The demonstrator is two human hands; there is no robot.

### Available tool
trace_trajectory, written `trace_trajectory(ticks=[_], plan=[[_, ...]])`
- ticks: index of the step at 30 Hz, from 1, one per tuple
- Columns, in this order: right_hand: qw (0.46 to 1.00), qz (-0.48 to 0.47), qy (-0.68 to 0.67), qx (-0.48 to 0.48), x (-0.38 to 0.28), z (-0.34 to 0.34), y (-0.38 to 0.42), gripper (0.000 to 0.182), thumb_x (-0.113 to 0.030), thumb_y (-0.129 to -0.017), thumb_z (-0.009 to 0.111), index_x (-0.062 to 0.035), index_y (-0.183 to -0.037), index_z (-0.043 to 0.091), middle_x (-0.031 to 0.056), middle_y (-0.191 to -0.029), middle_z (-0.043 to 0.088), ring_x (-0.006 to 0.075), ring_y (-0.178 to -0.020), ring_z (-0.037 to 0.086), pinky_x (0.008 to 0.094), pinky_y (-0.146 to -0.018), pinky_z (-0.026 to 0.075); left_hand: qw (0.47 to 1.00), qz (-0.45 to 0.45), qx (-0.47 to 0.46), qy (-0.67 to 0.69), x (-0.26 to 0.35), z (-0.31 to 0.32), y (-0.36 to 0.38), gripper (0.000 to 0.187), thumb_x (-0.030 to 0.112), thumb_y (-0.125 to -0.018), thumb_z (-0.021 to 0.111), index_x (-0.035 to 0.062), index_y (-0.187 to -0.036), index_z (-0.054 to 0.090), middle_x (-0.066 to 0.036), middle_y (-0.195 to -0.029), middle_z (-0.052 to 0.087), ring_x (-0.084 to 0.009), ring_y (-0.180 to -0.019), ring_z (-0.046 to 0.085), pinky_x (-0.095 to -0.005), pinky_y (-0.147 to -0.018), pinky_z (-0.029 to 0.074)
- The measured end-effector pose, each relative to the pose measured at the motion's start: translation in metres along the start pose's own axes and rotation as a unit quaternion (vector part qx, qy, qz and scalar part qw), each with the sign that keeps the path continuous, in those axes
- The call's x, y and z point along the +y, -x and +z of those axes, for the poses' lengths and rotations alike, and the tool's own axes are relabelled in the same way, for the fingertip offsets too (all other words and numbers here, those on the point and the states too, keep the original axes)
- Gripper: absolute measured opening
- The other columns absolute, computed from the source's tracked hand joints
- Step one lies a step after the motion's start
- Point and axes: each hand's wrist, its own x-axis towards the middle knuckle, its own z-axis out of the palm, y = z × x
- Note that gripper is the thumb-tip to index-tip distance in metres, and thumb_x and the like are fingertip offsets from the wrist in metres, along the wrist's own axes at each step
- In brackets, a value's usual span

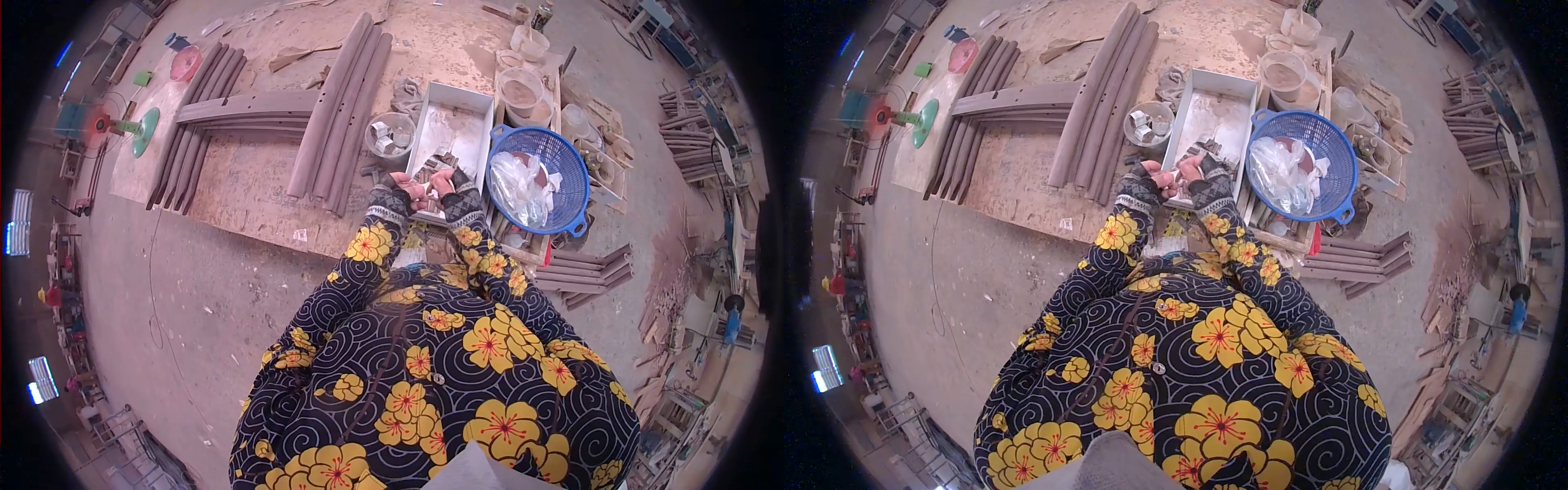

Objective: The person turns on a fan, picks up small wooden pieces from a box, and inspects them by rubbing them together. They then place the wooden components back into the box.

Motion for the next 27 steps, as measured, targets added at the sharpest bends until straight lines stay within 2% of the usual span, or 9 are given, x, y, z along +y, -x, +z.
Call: trace_trajectory(ticks=[6,8,10,11,14,15,19,23,27], plan=[[0.99,0.048,-0.122,0.059,-0.011,-0.022,-0.007,0.014,-0.019,-0.081,0.052,-0.0052,-0.084,0.055,-0.0005,-0.062,0.051,0.0059,-0.047,0.043,0.0206,-0.042,0.034,0.997,-0.027,0.002,0.067,-0.003,-0.035,-0.019,0.028,-0.004,-0.072,0.057,0.0023,-0.093,0.039,-0.015,-0.077,0.054,-0.0227,-0.062,0.057,-0.0292,-0.054,0.051],[0.998,-0.041,-0.011,0.043,-0.021,-0.037,-0.02,0.015,-0.017,-0.083,0.049,-0.0039,-0.089,0.054,0.0035,-0.068,0.054,0.0111,-0.056,0.049,0.0241,-0.051,0.04,0.998,-0.028,0.051,0.024,0.003,-0.028,-0.005,0.03,-0.004,-0.071,0.058,0.0022,-0.093,0.039,-0.015,-0.077,0.054,-0.0229,-0.066,0.057,-0.0285,-0.056,0.051],[0.951,-0.237,0.193,0.058,-0.035,-0.043,-0.021,0.016,-0.016,-0.083,0.048,-0.0032,-0.092,0.055,0.0062,-0.072,0.056,0.0144,-0.063,0.052,0.0262,-0.057,0.042,0.998,-0.018,0.054,0.018,0.005,-0.013,0.008,0.03,-0.005,-0.071,0.058,0.0022,-0.093,0.039,-0.015,-0.077,0.054,-0.0233,-0.067,0.058,-0.0288,-0.057,0.051],[0.974,-0.14,0.176,0.04,-0.053,-0.039,-0.012,0.019,-0.013,-0.084,0.046,-0.003,-0.097,0.055,0.0091,-0.08,0.058,0.0178,-0.075,0.054,0.0276,-0.068,0.042,0.999,0.019,0.019,0.018,0.0,-0.012,0.007,0.029,-0.004,-0.071,0.059,0.0017,-0.092,0.04,-0.015,-0.078,0.055,-0.0234,-0.067,0.058,-0.0304,-0.06,0.053],[0.985,-0.027,0.123,-0.12,-0.014,-0.035,-0.015,0.022,-0.018,-0.08,0.053,-0.0036,-0.097,0.057,0.0079,-0.083,0.059,0.0137,-0.077,0.054,0.026,-0.068,0.043,0.993,0.079,-0.029,-0.087,-0.011,-0.002,-0.001,0.026,-0.004,-0.072,0.059,0.0012,-0.09,0.042,-0.014,-0.078,0.055,-0.0215,-0.066,0.059,-0.0303,-0.062,0.053],[0.984,0.045,0.092,-0.143,-0.026,-0.028,-0.008,0.021,-0.021,-0.078,0.057,-0.0028,-0.088,0.058,0.0065,-0.077,0.058,0.0119,-0.074,0.053,0.0259,-0.066,0.042,0.99,0.11,-0.049,-0.074,-0.011,0.003,0.0,0.024,-0.004,-0.072,0.06,0.0008,-0.089,0.043,-0.012,-0.077,0.055,-0.0195,-0.066,0.058,-0.0293,-0.06,0.053],[0.992,-0.003,0.056,-0.114,-0.005,-0.026,-0.007,0.017,-0.021,-0.076,0.06,-0.0043,-0.074,0.057,0.0018,-0.065,0.054,0.0104,-0.064,0.048,0.025,-0.06,0.04,0.988,0.083,-0.045,-0.121,-0.003,0.008,0.004,0.025,-0.004,-0.07,0.061,-0.0006,-0.088,0.045,-0.01,-0.076,0.054,-0.0198,-0.066,0.059,-0.0283,-0.059,0.052],[0.989,0.039,0.055,-0.134,0.001,-0.033,-0.006,0.02,-0.025,-0.08,0.056,-0.0063,-0.078,0.052,-0.0014,-0.056,0.048,0.0045,-0.042,0.038,0.0189,-0.037,0.031,0.996,0.038,-0.068,-0.04,-0.001,0.014,0.012,0.026,-0.004,-0.071,0.059,-0.0016,-0.093,0.046,-0.011,-0.081,0.054,-0.0216,-0.07,0.059,-0.0294,-0.061,0.053],[0.968,0.166,-0.095,-0.162,-0.005,-0.037,-0.002,0.02,-0.026,-0.08,0.056,-0.007,-0.078,0.052,-0.0015,-0.056,0.046,0.0051,-0.042,0.038,0.0194,-0.037,0.03,0.993,-0.031,-0.111,-0.02,0.008,0.017,0.019,0.026,0.001,-0.076,0.055,-0.0031,-0.1,0.045,-0.013,-0.09,0.053,-0.0226,-0.076,0.058,-0.0312,-0.07,0.051]])
